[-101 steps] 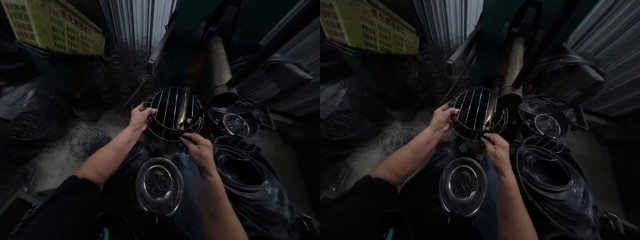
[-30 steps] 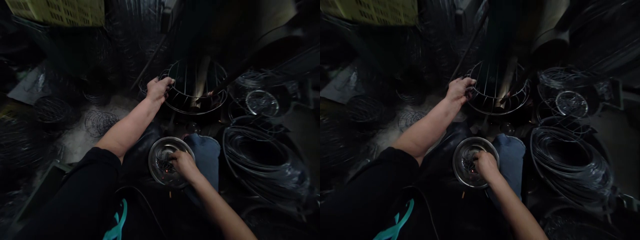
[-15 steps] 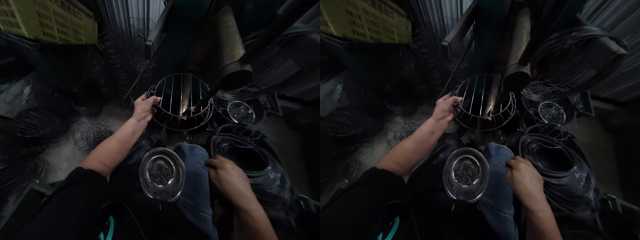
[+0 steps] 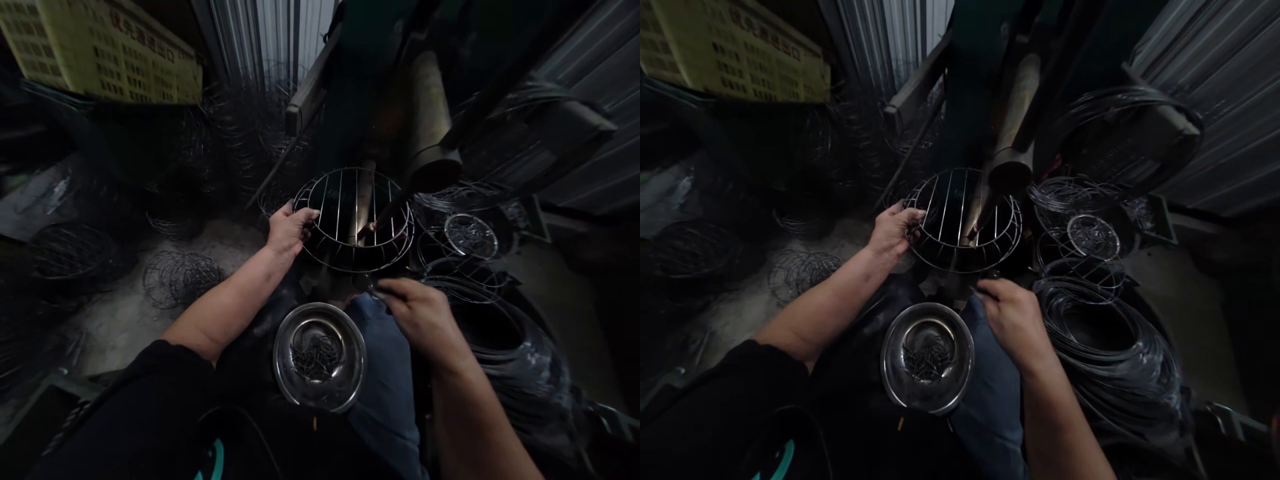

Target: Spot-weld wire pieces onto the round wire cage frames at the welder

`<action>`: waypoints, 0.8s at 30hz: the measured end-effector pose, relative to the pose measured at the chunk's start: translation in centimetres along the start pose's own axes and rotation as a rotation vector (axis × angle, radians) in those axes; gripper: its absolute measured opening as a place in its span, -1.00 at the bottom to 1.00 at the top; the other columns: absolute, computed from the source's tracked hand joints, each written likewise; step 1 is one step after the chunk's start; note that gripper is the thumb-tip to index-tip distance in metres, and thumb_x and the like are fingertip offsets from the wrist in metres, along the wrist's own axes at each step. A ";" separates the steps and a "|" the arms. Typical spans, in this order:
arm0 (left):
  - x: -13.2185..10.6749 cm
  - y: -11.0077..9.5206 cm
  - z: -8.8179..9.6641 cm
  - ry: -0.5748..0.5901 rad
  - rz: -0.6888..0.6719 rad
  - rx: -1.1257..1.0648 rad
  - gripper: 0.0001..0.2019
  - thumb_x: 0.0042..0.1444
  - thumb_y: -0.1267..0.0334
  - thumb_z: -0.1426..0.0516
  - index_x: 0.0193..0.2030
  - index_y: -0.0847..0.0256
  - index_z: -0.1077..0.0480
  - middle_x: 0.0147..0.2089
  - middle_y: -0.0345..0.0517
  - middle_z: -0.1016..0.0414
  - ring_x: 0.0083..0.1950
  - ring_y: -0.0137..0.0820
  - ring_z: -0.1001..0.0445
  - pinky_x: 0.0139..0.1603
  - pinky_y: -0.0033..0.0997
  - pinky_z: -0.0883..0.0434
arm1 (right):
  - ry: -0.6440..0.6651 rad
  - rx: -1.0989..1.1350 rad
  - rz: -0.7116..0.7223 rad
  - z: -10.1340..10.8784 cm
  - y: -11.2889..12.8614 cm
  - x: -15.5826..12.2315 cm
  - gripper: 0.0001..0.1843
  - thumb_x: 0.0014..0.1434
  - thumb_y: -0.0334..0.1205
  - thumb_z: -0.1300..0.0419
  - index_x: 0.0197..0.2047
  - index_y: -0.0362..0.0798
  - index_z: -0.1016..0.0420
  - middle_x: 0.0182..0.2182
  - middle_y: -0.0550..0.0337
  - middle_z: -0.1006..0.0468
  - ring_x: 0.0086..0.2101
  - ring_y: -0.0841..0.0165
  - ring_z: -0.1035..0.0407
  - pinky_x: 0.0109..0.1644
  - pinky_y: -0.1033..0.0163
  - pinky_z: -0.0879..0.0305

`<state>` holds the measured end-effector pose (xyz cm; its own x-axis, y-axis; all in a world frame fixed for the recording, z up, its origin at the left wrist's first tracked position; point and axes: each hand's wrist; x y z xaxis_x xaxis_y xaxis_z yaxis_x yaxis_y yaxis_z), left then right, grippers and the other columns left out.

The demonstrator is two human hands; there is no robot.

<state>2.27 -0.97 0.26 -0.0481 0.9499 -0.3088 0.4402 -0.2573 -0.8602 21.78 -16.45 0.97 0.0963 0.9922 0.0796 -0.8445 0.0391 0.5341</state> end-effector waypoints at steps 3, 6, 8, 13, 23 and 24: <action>0.0 0.1 -0.2 0.008 -0.018 0.000 -0.64 -0.35 0.37 -0.30 -0.34 0.19 -0.30 -0.54 -0.36 -0.31 -0.56 -0.56 -0.28 -0.61 -0.57 -0.12 | -0.209 0.074 -0.088 -1.0 2.4 2.9 -0.72 0.07 -0.16 -0.16 -0.29 -0.05 -0.68 -0.36 0.03 -0.68 -0.33 0.18 -0.55 -0.14 0.14 -0.43; 0.2 0.1 -0.3 0.010 -0.043 0.000 -0.62 -0.35 0.37 -0.30 -0.32 0.19 -0.32 -0.53 -0.37 -0.32 -0.56 -0.57 -0.28 -0.61 -0.57 -0.13 | -0.326 0.144 -0.156 -2.3 3.9 4.4 -0.74 0.06 -0.17 -0.17 -0.33 -0.06 -0.68 -0.40 0.03 -0.67 -0.35 0.18 -0.54 -0.17 0.13 -0.42; 0.3 0.0 -0.4 0.008 -0.051 0.002 -0.62 -0.35 0.36 -0.31 -0.31 0.20 -0.32 -0.52 -0.37 -0.33 -0.55 -0.57 -0.29 -0.60 -0.57 -0.14 | -0.383 0.283 -0.189 -3.1 4.2 4.7 -0.73 0.05 -0.16 -0.18 -0.30 -0.07 -0.67 -0.45 0.08 -0.65 -0.40 0.21 -0.53 -0.21 0.15 -0.43; 0.6 -0.1 -0.7 -0.009 -0.054 -0.003 -0.63 -0.35 0.38 -0.30 -0.30 0.21 -0.35 -0.52 -0.38 -0.33 -0.58 -0.59 -0.27 -0.61 -0.57 -0.11 | -0.451 0.760 -0.323 -4.7 4.1 4.4 -0.69 0.01 -0.09 -0.27 -0.25 -0.14 -0.62 -0.62 0.23 -0.53 -0.61 0.32 -0.43 -0.52 0.26 -0.37; 1.5 0.1 -0.9 0.001 -0.041 -0.019 -0.61 -0.33 0.39 -0.28 -0.27 0.21 -0.34 -0.54 -0.36 -0.33 -0.57 -0.57 -0.27 -0.62 -0.56 -0.10 | -0.593 0.983 -0.337 -6.2 3.9 4.5 -0.75 -0.07 -0.14 -0.39 -0.34 -0.13 -0.58 -0.61 0.26 -0.53 -0.63 0.38 -0.43 -0.57 0.32 -0.40; 1.6 0.0 -0.9 0.000 -0.036 -0.017 -0.61 -0.34 0.39 -0.29 -0.27 0.20 -0.34 -0.54 -0.37 -0.33 -0.57 -0.57 -0.27 -0.61 -0.56 -0.11 | -0.606 0.982 -0.321 -6.3 3.8 4.5 -0.76 -0.06 -0.15 -0.39 -0.35 -0.13 -0.58 -0.61 0.26 -0.53 -0.63 0.39 -0.44 -0.57 0.33 -0.39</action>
Point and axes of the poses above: each hand's wrist, its own x-axis towards the middle knuckle, its own z-axis out of the back of the hand, y = z × x
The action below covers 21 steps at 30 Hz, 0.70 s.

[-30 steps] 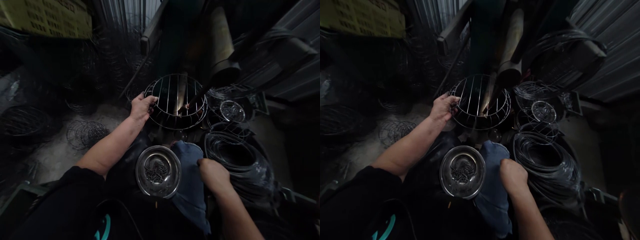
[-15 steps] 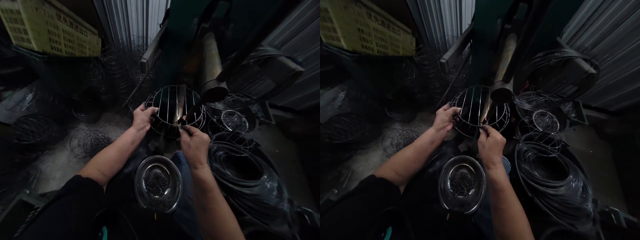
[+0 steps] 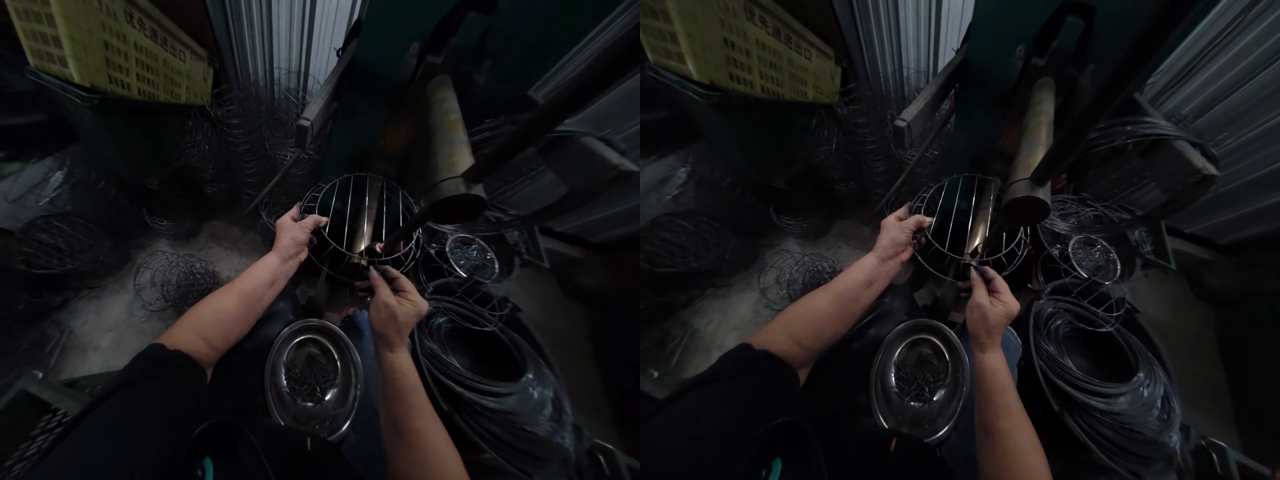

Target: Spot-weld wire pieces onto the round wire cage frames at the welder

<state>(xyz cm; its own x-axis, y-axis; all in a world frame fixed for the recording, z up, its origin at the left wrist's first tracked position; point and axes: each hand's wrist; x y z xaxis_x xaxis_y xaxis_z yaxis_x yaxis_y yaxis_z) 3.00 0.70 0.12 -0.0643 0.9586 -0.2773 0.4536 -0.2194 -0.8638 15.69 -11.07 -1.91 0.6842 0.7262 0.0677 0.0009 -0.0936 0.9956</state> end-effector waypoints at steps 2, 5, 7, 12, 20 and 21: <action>0.1 -0.1 -0.1 0.000 0.008 0.003 -0.60 -0.34 0.38 -0.30 -0.27 0.20 -0.34 -0.55 -0.38 -0.32 -0.56 -0.56 -0.28 -0.60 -0.56 -0.13 | -0.007 0.006 0.021 -0.1 -0.2 0.1 -0.78 -0.05 -0.17 -0.39 -0.36 -0.12 -0.58 -0.61 0.28 -0.53 -0.63 0.40 -0.43 -0.57 0.36 -0.38; 0.4 -0.3 -0.3 0.004 0.009 0.007 -0.63 -0.35 0.38 -0.30 -0.32 0.20 -0.33 -0.53 -0.34 -0.34 -0.54 -0.55 -0.29 -0.59 -0.55 -0.13 | -0.012 0.005 0.016 -0.2 -0.3 0.4 -0.78 -0.04 -0.16 -0.39 -0.34 -0.12 -0.58 -0.61 0.28 -0.53 -0.63 0.40 -0.43 -0.58 0.37 -0.37; 0.6 -0.3 -0.4 0.010 0.014 0.007 -0.64 -0.36 0.38 -0.30 -0.33 0.21 -0.33 -0.53 -0.33 -0.35 -0.54 -0.55 -0.30 -0.59 -0.55 -0.13 | -0.008 -0.011 0.013 -0.2 -0.2 0.6 -0.77 -0.04 -0.15 -0.38 -0.33 -0.12 -0.58 -0.60 0.27 -0.53 -0.62 0.39 -0.44 -0.58 0.36 -0.36; 1.3 0.1 -0.7 0.012 0.025 0.006 -0.64 -0.37 0.36 -0.29 -0.34 0.19 -0.32 -0.55 -0.35 -0.32 -0.56 -0.54 -0.29 -0.60 -0.55 -0.12 | -0.003 -0.024 0.013 -0.3 -0.2 1.1 -0.75 -0.04 -0.13 -0.36 -0.33 -0.13 -0.58 -0.59 0.27 -0.53 -0.62 0.38 -0.44 -0.58 0.35 -0.36; 2.0 0.2 -1.3 -0.033 0.035 0.034 -0.71 -0.35 0.41 -0.26 -0.44 0.20 -0.27 -0.59 -0.35 -0.27 -0.57 -0.56 -0.23 -0.60 -0.56 -0.07 | -0.003 0.009 0.005 -0.4 0.2 1.8 -0.75 -0.08 -0.14 -0.36 -0.36 -0.14 -0.57 -0.59 0.27 -0.53 -0.62 0.38 -0.44 -0.61 0.37 -0.33; 2.0 0.2 -1.4 -0.035 0.029 0.041 -0.72 -0.33 0.42 -0.26 -0.44 0.20 -0.28 -0.59 -0.34 -0.28 -0.57 -0.56 -0.23 -0.60 -0.56 -0.07 | 0.017 -0.010 0.005 -0.2 0.1 1.8 -0.74 -0.07 -0.13 -0.36 -0.35 -0.14 -0.58 -0.59 0.27 -0.53 -0.62 0.38 -0.44 -0.61 0.37 -0.32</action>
Point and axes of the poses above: each hand's wrist, its own x-axis towards the middle knuckle, its own z-axis out of the back of the hand, y = z × x
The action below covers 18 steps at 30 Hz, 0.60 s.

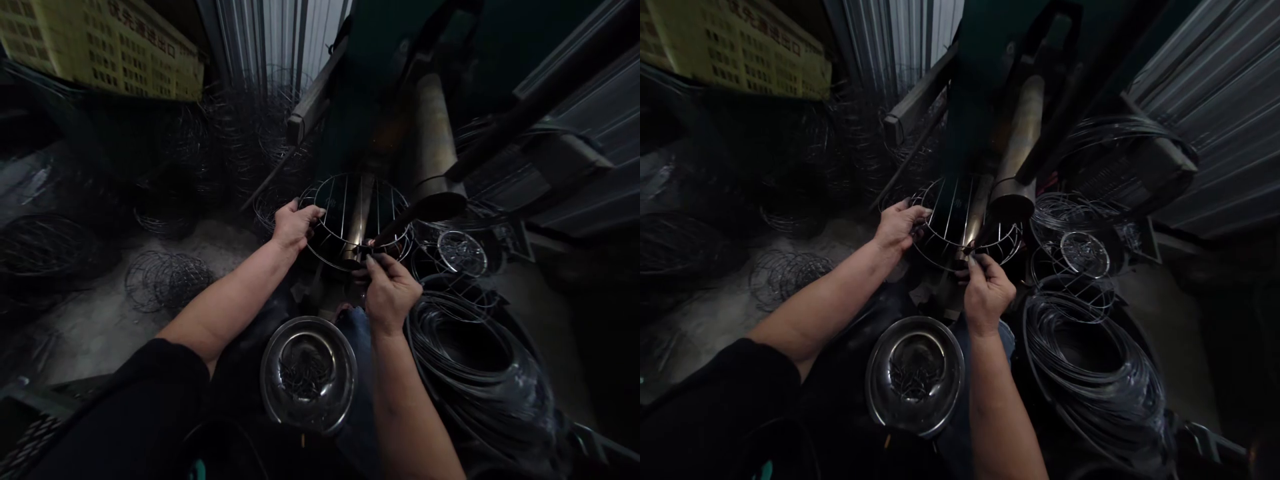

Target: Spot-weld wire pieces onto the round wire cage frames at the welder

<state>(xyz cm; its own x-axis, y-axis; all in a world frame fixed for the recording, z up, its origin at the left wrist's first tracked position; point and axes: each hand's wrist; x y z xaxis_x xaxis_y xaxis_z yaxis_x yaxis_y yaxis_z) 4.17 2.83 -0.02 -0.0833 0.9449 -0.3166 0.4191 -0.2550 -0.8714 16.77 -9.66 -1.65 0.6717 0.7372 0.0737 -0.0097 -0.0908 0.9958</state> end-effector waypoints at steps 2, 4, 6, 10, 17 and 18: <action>0.0 0.0 -0.1 -0.005 -0.007 0.012 -0.75 -0.30 0.43 -0.25 -0.44 0.21 -0.29 -0.59 -0.33 -0.27 -0.57 -0.55 -0.23 -0.59 -0.56 -0.07 | 0.044 -0.068 -0.002 0.6 -0.4 -0.1 -0.71 -0.05 -0.10 -0.36 -0.31 -0.14 -0.60 -0.59 0.28 -0.53 -0.62 0.39 -0.44 -0.62 0.38 -0.30; 0.0 0.0 -0.1 -0.009 -0.008 0.019 -0.76 -0.28 0.44 -0.25 -0.45 0.22 -0.28 -0.60 -0.33 -0.27 -0.57 -0.56 -0.23 -0.59 -0.55 -0.06 | 0.057 -0.144 0.019 1.1 -1.0 -0.3 -0.66 -0.04 -0.06 -0.37 -0.25 -0.13 -0.61 -0.54 0.27 -0.55 -0.60 0.40 -0.43 -0.59 0.37 -0.32; 0.0 0.0 -0.2 -0.022 0.003 0.016 -0.77 -0.25 0.47 -0.24 -0.44 0.22 -0.28 -0.61 -0.33 -0.26 -0.57 -0.56 -0.23 -0.59 -0.56 -0.05 | 0.023 -0.193 0.076 1.5 -1.5 -0.5 -0.63 -0.05 -0.04 -0.37 -0.23 -0.13 -0.63 -0.47 0.23 -0.59 -0.58 0.40 -0.45 -0.51 0.33 -0.40; 0.1 0.2 -0.2 -0.044 0.039 0.005 -0.69 -0.22 0.51 -0.25 -0.27 0.24 -0.35 -0.59 -0.35 -0.28 -0.58 -0.57 -0.24 -0.57 -0.58 -0.07 | -0.009 -0.214 0.132 1.3 -1.8 -0.4 -0.65 -0.07 -0.01 -0.37 -0.30 -0.13 -0.63 -0.45 0.20 -0.61 -0.59 0.39 -0.44 -0.48 0.28 -0.44; 0.5 0.2 -0.2 -0.045 0.065 0.021 -0.61 -0.20 0.51 -0.26 -0.16 0.26 -0.37 -0.57 -0.35 -0.29 -0.57 -0.56 -0.27 -0.56 -0.60 -0.10 | 0.015 -0.131 0.087 1.2 -1.4 -0.2 -0.69 -0.12 -0.07 -0.39 -0.36 -0.13 -0.61 -0.49 0.23 -0.58 -0.62 0.43 -0.40 -0.54 0.32 -0.42; 0.6 0.2 -0.2 -0.045 0.066 0.018 -0.61 -0.20 0.52 -0.26 -0.16 0.26 -0.36 -0.58 -0.35 -0.29 -0.56 -0.56 -0.27 -0.56 -0.59 -0.10 | 0.018 -0.125 0.084 1.2 -1.4 -0.2 -0.70 -0.13 -0.08 -0.39 -0.37 -0.13 -0.61 -0.49 0.23 -0.58 -0.63 0.43 -0.40 -0.54 0.32 -0.41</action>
Point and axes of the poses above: each hand's wrist, its own x-axis towards the middle knuckle, its own z-axis out of the back of the hand, y = z × x
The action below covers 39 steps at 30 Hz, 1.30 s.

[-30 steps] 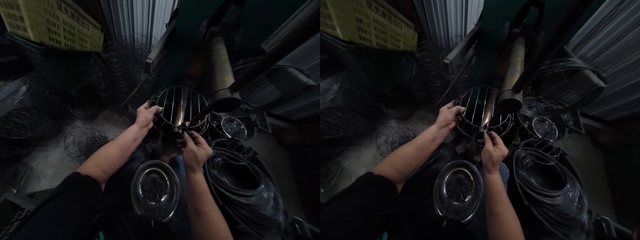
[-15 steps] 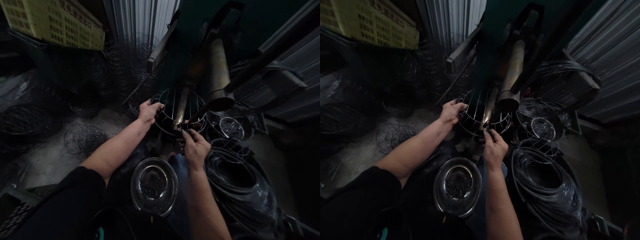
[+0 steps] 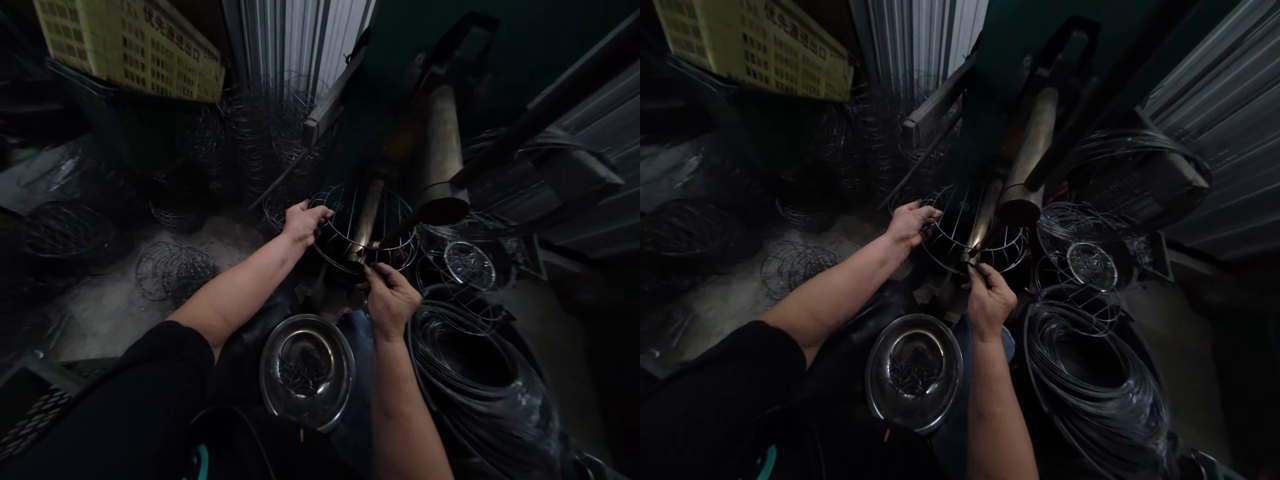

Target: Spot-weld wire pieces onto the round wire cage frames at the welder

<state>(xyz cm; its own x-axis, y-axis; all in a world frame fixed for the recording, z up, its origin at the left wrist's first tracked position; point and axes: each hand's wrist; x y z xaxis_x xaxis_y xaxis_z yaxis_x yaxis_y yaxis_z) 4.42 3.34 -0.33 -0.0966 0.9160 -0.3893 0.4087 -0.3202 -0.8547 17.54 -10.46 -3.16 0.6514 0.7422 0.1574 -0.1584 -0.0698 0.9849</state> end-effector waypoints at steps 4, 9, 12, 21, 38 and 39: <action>-0.1 -0.1 0.0 0.022 0.006 -0.005 -0.73 -0.20 0.50 -0.25 -0.34 0.23 -0.33 -0.61 -0.33 -0.27 -0.58 -0.56 -0.24 -0.58 -0.57 -0.05 | 0.000 0.014 -0.012 0.0 0.1 0.1 -0.71 -0.16 -0.11 -0.41 -0.40 -0.13 -0.60 -0.57 0.26 -0.53 -0.65 0.41 -0.40 -0.58 0.32 -0.38; -0.5 -0.2 -0.2 0.028 0.003 0.006 -0.76 -0.18 0.52 -0.24 -0.51 0.22 -0.24 -0.62 -0.31 -0.25 -0.61 -0.58 -0.18 -0.58 -0.55 -0.02 | -0.002 0.036 -0.020 -0.1 0.0 0.6 -0.67 -0.22 -0.10 -0.44 -0.40 -0.14 -0.58 -0.56 0.25 -0.53 -0.66 0.37 -0.41 -0.61 0.31 -0.33; -0.7 -0.3 -0.1 0.001 0.005 -0.012 -0.75 -0.19 0.55 -0.24 -0.50 0.22 -0.24 -0.62 -0.31 -0.24 -0.60 -0.57 -0.20 -0.58 -0.56 -0.03 | 0.027 -0.008 0.013 0.6 -0.1 -0.1 -0.65 -0.13 -0.07 -0.41 -0.31 -0.12 -0.59 -0.51 0.24 -0.55 -0.56 0.33 -0.48 -0.48 0.28 -0.42; -2.9 1.8 5.4 0.260 0.025 -0.066 -0.63 -0.31 0.48 -0.28 -0.25 0.26 -0.41 -0.51 -0.29 -0.38 -0.61 -0.59 -0.26 -0.63 -0.59 -0.11 | 0.518 -0.889 0.102 5.7 -4.4 -9.8 -0.47 0.04 -0.35 -0.17 0.12 -0.21 -0.48 -0.04 -0.12 -0.61 -0.05 0.12 -0.51 0.07 0.13 -0.39; -6.2 6.5 12.5 0.564 0.280 -0.305 -0.57 -0.20 0.56 -0.15 -0.10 0.27 -0.40 -0.23 -0.02 -0.56 -0.35 -0.41 -0.53 -0.47 -0.54 -0.34 | 0.650 -1.097 0.004 10.9 -2.7 -17.3 -0.43 0.13 -0.59 0.07 0.16 -0.21 -0.44 -0.03 -0.09 -0.57 0.01 0.22 -0.46 0.09 0.28 -0.26; -6.4 6.7 12.4 0.563 0.301 -0.312 -0.59 -0.19 0.55 -0.14 -0.11 0.27 -0.39 -0.24 -0.01 -0.57 -0.36 -0.39 -0.53 -0.47 -0.53 -0.35 | 0.639 -1.090 0.007 10.9 -2.7 -17.5 -0.44 0.13 -0.59 0.06 0.16 -0.20 -0.44 -0.03 -0.08 -0.58 0.00 0.23 -0.46 0.08 0.29 -0.26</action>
<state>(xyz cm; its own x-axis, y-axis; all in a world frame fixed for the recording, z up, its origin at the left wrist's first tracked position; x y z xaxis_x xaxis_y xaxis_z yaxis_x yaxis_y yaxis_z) -3.50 -7.64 -7.85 0.5111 0.8111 -0.2845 0.5928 -0.5723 -0.5666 14.67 -30.56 -7.78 0.2223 0.9542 -0.2002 -0.8864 0.2833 0.3660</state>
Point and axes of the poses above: each hand's wrist, its own x-axis towards the middle knuckle, its own z-axis out of the back of the hand, y = z × x
